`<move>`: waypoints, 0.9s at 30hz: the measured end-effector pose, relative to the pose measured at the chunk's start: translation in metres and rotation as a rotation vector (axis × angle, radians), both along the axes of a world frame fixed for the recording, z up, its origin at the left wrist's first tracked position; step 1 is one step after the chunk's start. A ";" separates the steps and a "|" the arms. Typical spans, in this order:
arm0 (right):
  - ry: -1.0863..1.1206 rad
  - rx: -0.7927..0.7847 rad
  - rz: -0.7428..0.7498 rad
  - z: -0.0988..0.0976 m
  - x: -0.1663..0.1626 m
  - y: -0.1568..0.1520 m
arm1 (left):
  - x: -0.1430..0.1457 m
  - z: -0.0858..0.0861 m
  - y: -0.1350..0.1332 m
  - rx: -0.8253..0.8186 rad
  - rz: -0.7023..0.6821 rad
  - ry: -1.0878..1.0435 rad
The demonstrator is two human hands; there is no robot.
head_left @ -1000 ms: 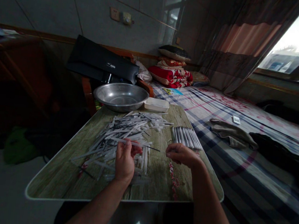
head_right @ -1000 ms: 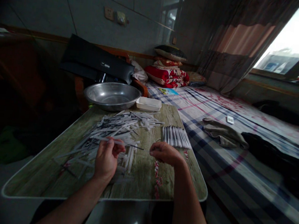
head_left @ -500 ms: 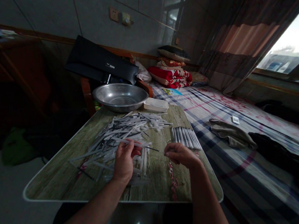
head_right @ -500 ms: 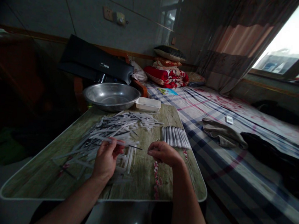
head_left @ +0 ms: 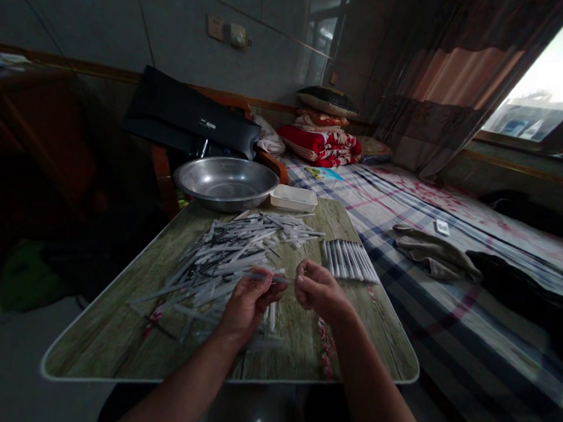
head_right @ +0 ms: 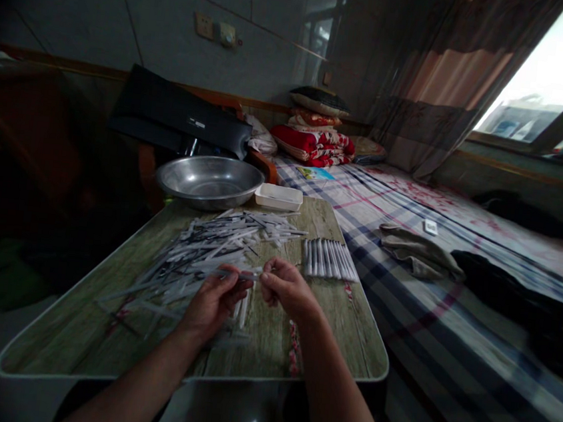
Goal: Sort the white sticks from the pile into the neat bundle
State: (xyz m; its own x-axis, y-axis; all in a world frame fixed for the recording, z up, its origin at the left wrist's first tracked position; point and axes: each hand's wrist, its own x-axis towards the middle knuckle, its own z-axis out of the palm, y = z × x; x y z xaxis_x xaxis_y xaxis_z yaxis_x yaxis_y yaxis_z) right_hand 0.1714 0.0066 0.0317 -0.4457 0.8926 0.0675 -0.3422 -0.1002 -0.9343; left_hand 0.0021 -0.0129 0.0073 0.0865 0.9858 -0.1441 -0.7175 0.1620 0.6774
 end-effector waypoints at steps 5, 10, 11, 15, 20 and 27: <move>0.177 -0.018 0.024 -0.005 -0.022 -0.003 | -0.003 -0.007 0.007 -0.040 -0.022 -0.174; 0.185 -0.010 0.031 -0.010 -0.025 -0.001 | -0.003 -0.005 0.006 -0.048 -0.048 -0.203; 0.180 -0.016 0.041 -0.011 -0.025 -0.001 | -0.003 -0.005 0.006 -0.048 -0.054 -0.208; 0.157 -0.043 0.056 -0.012 -0.023 -0.001 | -0.002 -0.005 0.005 -0.043 -0.081 -0.219; 0.164 -0.034 0.072 -0.012 -0.021 -0.001 | -0.002 -0.009 0.006 -0.026 -0.095 -0.221; 0.180 -0.034 0.052 -0.008 -0.023 -0.002 | -0.003 -0.012 0.007 0.027 -0.133 -0.206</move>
State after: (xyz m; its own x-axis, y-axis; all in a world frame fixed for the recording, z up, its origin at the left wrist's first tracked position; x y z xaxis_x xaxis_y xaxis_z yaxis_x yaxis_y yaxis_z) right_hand 0.1484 0.0043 0.0233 -0.4746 0.8719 0.1205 -0.4971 -0.1526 -0.8541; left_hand -0.0007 -0.0054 -0.0046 0.2404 0.9670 -0.0841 -0.8145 0.2481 0.5244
